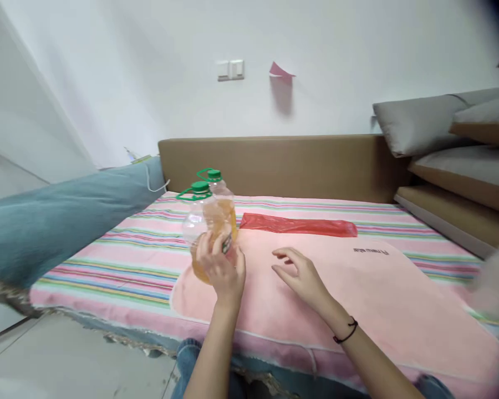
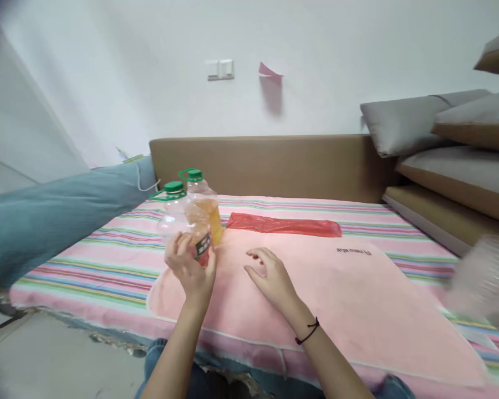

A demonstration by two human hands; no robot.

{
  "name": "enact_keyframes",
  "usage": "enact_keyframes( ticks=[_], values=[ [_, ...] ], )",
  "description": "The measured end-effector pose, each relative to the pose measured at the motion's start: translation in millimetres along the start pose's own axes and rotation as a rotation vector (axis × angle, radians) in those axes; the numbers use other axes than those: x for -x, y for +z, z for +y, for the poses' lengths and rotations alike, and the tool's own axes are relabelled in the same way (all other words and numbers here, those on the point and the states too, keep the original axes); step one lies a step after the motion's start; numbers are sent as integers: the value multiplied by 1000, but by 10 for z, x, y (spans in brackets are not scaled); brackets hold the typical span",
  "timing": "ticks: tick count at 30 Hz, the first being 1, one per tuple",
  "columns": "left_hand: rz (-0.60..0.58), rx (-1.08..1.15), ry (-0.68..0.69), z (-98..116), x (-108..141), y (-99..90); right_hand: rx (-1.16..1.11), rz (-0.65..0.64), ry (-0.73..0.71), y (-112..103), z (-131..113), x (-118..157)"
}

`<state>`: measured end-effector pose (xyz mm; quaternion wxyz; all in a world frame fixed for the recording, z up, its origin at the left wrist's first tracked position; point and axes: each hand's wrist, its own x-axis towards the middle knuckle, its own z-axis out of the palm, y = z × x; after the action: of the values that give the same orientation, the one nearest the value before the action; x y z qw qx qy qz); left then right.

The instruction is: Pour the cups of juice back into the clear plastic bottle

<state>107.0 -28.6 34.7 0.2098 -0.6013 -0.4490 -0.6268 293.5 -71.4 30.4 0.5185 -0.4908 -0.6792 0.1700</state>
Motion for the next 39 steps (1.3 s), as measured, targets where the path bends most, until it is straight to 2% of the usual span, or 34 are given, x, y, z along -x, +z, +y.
enact_keyframes(
  ticks=[1,3,5,7,10,13,17,20,22,24,26,28,30,32,35,37,39],
  values=[
    [44,-48,-62,-145,-31,-35,8,15,-85,79,-135,-194],
    [59,-47,-268,-395,-73,-90,3,34,-248,227,-446,-656],
    [-1,63,-514,-569,-93,-121,-18,2,-361,365,-775,-1153],
    [-107,180,-687,-665,-106,-137,24,-89,-406,487,-1074,-1603],
    [-297,188,-718,-708,-133,-166,279,-308,-385,600,-1407,-2065],
    [-435,121,-729,-705,-164,-206,452,-483,-360,596,-1600,-2273],
    [-476,81,-726,-702,-179,-231,491,-673,-465,523,-1706,-2442],
    [-471,60,-699,-708,-170,-218,319,-788,-470,498,-1701,-2602],
    [-467,62,-698,-719,-155,-203,21,-702,-397,472,-1645,-2673],
    [-453,80,-689,-736,-135,-185,-326,-513,-303,424,-1512,-2660],
    [-428,105,-666,-759,-113,-167,-556,-300,-245,373,-1262,-2528],
    [-407,129,-651,-781,-94,-152,-605,-91,-208,360,-880,-2268],
    [-405,143,-655,-800,-84,-143,-563,78,-55,426,-410,-1913],
    [-413,156,-662,-817,-84,-137,-413,92,177,579,54,-1531],
    [-424,188,-656,-857,-88,-119,-314,68,279,913,553,-1073],
    [-425,210,-648,-912,-82,-90,-253,61,283,1132,715,-907],
    [-423,221,-647,-1000,-65,-47,-194,47,267,1284,771,-846]
  ],
)
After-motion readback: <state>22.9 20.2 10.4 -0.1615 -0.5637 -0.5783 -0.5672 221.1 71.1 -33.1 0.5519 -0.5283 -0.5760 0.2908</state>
